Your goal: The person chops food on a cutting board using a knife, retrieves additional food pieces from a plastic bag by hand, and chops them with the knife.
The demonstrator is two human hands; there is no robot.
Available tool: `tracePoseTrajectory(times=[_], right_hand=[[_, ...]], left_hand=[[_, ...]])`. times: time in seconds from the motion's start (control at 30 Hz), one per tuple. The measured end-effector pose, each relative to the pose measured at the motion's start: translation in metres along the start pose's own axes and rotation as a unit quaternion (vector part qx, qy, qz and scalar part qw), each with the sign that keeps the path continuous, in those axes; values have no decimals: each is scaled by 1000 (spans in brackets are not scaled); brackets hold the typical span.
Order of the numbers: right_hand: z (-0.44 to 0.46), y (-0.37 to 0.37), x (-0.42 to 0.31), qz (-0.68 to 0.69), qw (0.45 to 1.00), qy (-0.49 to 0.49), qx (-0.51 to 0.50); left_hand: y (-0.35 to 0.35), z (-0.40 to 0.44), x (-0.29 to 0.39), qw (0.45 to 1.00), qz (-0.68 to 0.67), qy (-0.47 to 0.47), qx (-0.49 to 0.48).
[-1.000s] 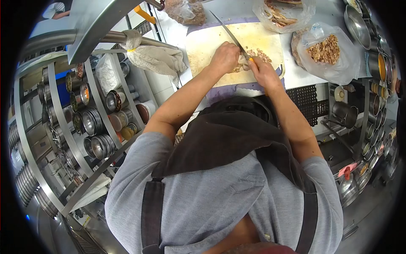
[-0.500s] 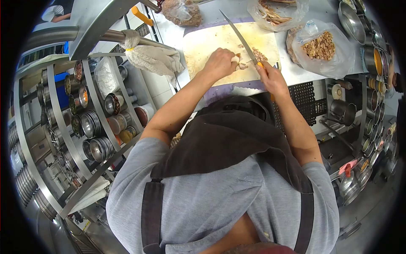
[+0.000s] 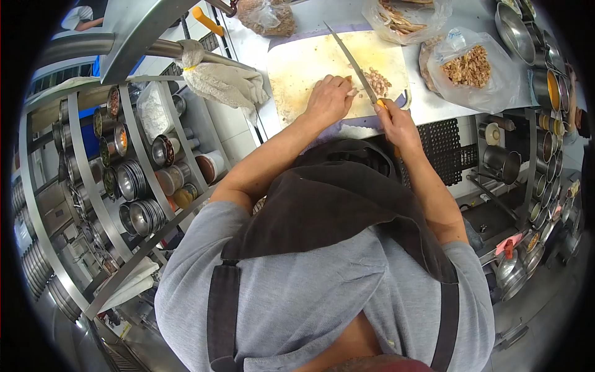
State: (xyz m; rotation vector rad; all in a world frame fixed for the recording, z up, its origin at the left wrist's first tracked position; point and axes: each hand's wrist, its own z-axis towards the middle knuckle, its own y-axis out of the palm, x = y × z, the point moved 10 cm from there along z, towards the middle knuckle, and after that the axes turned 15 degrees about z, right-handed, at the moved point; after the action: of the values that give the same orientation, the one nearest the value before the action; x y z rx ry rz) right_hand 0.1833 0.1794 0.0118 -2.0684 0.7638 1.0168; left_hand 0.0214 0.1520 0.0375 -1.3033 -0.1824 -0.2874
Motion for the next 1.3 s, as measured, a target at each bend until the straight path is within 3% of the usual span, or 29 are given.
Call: tracePoseTrajectory(times=[0.07,0.17,0.47,0.77,1.1,1.2,1.3], right_hand=[[-2,1,-10,-26,999,-46,-2],[-3,7,-22,-53,994,-94,-13],[10,26,-20,-86,986,-142,-22],[8,18,-29,-44,994,-99,-17],[17,31,-23,-53,988,-146,-17],[10,28,-24,-47,992,-115,-22],[1,22,-37,-35,993,-109,-23]], left_hand=[[-2,-2,-1,999,29,-14,-43],[-5,-2,-4,999,18,-18,-27],[7,-3,-8,1000,-19,-4,-8],[3,-5,-8,1000,-10,-21,0],[6,-1,-10,1000,2,-9,-14],[-9,-9,-19,999,-9,-33,-16],[-8,-13,-23,996,28,-48,-65]])
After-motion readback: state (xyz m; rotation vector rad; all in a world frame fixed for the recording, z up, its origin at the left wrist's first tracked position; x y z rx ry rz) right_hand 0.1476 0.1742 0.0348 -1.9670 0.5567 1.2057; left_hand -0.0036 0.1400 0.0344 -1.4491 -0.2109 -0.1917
